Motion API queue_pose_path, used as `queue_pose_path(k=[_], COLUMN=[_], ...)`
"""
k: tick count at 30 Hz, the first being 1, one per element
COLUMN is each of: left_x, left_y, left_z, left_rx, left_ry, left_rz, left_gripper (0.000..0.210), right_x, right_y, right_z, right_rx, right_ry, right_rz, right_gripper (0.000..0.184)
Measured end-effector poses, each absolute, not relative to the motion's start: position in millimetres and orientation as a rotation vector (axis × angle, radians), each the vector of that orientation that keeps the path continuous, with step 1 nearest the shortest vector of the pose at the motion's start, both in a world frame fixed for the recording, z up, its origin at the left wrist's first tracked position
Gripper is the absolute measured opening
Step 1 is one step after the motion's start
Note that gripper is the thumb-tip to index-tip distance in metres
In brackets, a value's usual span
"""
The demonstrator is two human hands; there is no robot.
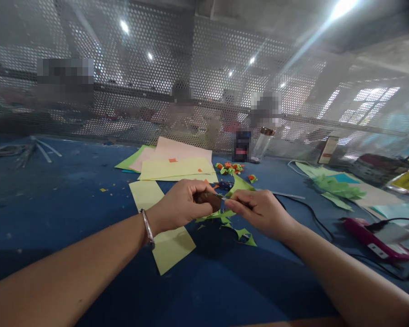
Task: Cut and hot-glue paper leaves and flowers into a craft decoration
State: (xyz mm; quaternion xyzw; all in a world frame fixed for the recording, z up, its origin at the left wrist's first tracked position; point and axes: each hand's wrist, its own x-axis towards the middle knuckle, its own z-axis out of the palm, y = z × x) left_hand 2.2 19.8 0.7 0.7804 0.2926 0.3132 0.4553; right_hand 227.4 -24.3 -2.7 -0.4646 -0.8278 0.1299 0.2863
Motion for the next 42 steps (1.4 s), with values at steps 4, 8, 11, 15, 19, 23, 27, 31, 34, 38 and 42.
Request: queue_pose_path(k=[4,8,11,15,19,23,27,31,34,38,42], left_x=[5,7,6,2,1,1,3,6,6,5,6], left_y=[17,15,16,21,24,23,19,17,17,16,13], left_z=[2,5,6,4,2,5,8,5,3,3,5], left_rx=[1.75,1.704,1.643,1.644,1.73,1.721,1.657,1.621,1.63,1.643,1.663], left_ry=[0.712,0.8,0.837,0.783,0.765,0.693,0.686,0.643,0.642,0.586,0.589], left_rz=[0.848,0.841,0.873,1.007,1.11,1.204,1.08,0.914,0.876,0.851,0.836], left_gripper=[0.018,0.011,0.009,0.007,0.012,0.014,0.007,0.013,0.017,0.015,0.014], right_x=[226,227,229,232,232,231,230,229,228,226,224], right_y=[-26,-26,-23,-17,-15,-19,-23,-23,-24,-26,-29], right_z=[-1,1,-1,-4,-5,-2,0,0,0,1,2], right_rx=[-1.252,-1.238,-1.282,-1.388,-1.439,-1.396,-1.331,-1.3,-1.277,-1.264,-1.293], right_ry=[-2.155,-2.119,-2.069,-2.056,-2.067,-2.058,-2.049,-2.067,-2.089,-2.114,-2.107], right_rz=[0.334,0.293,0.279,0.261,0.241,0.25,0.27,0.285,0.288,0.301,0.312], right_gripper=[0.049,0.048,0.047,0.048,0.048,0.048,0.047,0.047,0.046,0.046,0.045])
